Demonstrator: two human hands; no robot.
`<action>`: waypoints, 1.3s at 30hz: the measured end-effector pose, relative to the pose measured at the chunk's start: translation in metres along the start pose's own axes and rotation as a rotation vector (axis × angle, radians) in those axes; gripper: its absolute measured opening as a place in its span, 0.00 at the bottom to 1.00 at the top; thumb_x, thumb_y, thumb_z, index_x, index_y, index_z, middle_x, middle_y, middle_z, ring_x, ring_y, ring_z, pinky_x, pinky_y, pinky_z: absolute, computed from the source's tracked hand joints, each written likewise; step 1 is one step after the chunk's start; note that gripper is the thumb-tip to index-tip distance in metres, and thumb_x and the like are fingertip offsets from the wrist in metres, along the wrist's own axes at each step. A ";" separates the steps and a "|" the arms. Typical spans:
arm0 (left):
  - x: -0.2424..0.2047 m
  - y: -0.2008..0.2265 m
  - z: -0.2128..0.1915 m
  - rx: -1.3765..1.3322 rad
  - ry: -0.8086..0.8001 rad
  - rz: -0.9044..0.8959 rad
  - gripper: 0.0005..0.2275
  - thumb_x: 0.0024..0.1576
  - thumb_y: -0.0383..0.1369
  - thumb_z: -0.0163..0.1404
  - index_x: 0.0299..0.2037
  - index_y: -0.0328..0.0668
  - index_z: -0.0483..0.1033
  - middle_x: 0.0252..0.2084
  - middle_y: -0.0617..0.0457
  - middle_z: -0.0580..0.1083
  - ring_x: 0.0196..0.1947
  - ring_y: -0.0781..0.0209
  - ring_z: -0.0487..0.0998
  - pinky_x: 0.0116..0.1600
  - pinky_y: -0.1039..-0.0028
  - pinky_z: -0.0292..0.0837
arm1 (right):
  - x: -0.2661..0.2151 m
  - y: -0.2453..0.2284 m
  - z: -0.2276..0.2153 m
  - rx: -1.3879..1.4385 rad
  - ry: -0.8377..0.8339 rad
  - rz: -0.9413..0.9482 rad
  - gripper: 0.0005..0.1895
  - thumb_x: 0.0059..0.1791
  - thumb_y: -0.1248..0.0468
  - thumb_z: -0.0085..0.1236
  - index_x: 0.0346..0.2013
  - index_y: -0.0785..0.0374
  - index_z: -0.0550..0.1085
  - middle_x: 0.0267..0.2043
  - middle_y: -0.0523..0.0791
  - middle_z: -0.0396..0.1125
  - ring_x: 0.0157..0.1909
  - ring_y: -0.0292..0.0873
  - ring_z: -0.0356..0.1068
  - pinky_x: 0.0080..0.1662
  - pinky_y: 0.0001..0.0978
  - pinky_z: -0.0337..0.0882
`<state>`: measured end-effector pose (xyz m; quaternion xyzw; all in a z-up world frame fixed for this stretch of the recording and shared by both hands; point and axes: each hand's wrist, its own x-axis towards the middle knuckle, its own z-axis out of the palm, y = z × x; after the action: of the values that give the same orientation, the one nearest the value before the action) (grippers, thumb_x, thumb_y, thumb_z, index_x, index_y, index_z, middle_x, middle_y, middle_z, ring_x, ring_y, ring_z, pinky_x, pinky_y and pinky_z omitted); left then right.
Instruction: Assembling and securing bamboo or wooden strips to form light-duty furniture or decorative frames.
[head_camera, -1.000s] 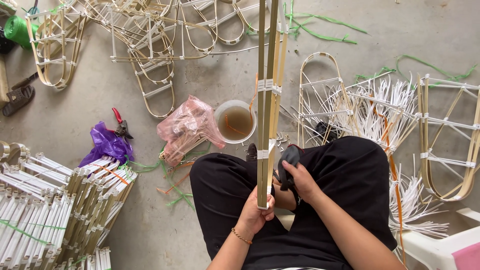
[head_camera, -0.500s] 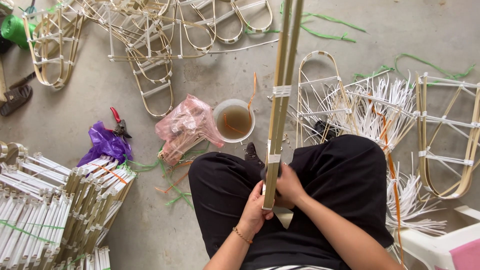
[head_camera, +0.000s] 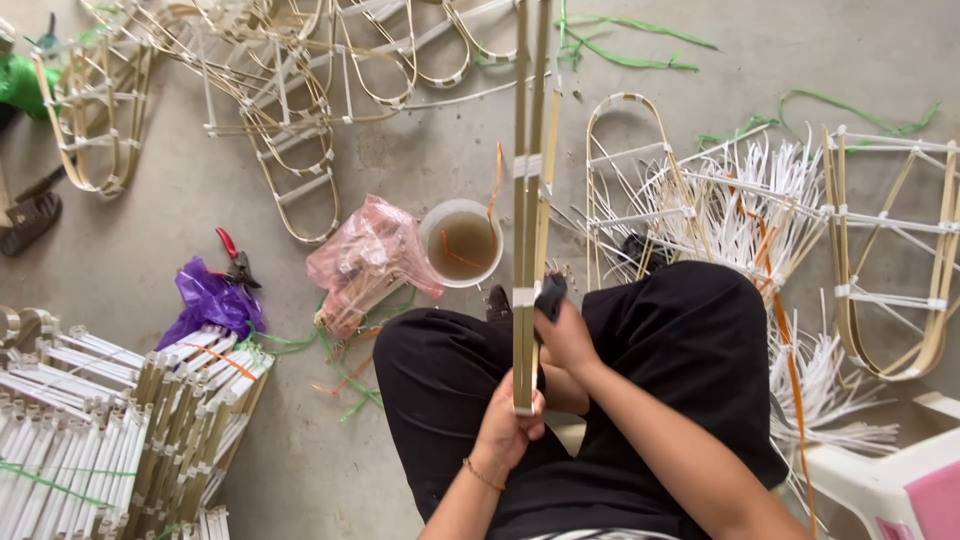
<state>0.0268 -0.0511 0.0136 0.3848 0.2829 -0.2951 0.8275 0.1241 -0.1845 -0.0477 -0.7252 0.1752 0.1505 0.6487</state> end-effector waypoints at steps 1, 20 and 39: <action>0.003 0.001 -0.006 0.004 -0.002 0.009 0.13 0.58 0.24 0.43 0.52 0.50 0.68 0.21 0.61 0.67 0.15 0.73 0.59 0.21 0.80 0.58 | -0.003 0.016 0.006 0.003 -0.002 -0.009 0.18 0.50 0.59 0.60 0.48 0.69 0.74 0.40 0.51 0.78 0.40 0.42 0.77 0.44 0.36 0.75; -0.006 -0.002 -0.003 -0.017 0.007 -0.024 0.20 0.57 0.22 0.44 0.60 0.47 0.64 0.21 0.60 0.65 0.16 0.73 0.58 0.23 0.79 0.60 | 0.009 0.028 0.002 -0.065 -0.004 -0.048 0.19 0.46 0.59 0.62 0.47 0.67 0.73 0.38 0.50 0.76 0.37 0.41 0.76 0.42 0.38 0.75; -0.012 -0.013 -0.016 -0.043 -0.045 -0.034 0.10 0.59 0.26 0.48 0.48 0.45 0.65 0.23 0.57 0.68 0.16 0.71 0.60 0.21 0.78 0.60 | -0.005 0.001 -0.007 -0.034 -0.021 -0.194 0.28 0.46 0.60 0.63 0.59 0.62 0.68 0.49 0.51 0.75 0.48 0.45 0.76 0.51 0.38 0.75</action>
<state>0.0060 -0.0417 0.0070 0.3552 0.2769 -0.3115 0.8367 0.1195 -0.1914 -0.0456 -0.7481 0.0946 0.0975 0.6495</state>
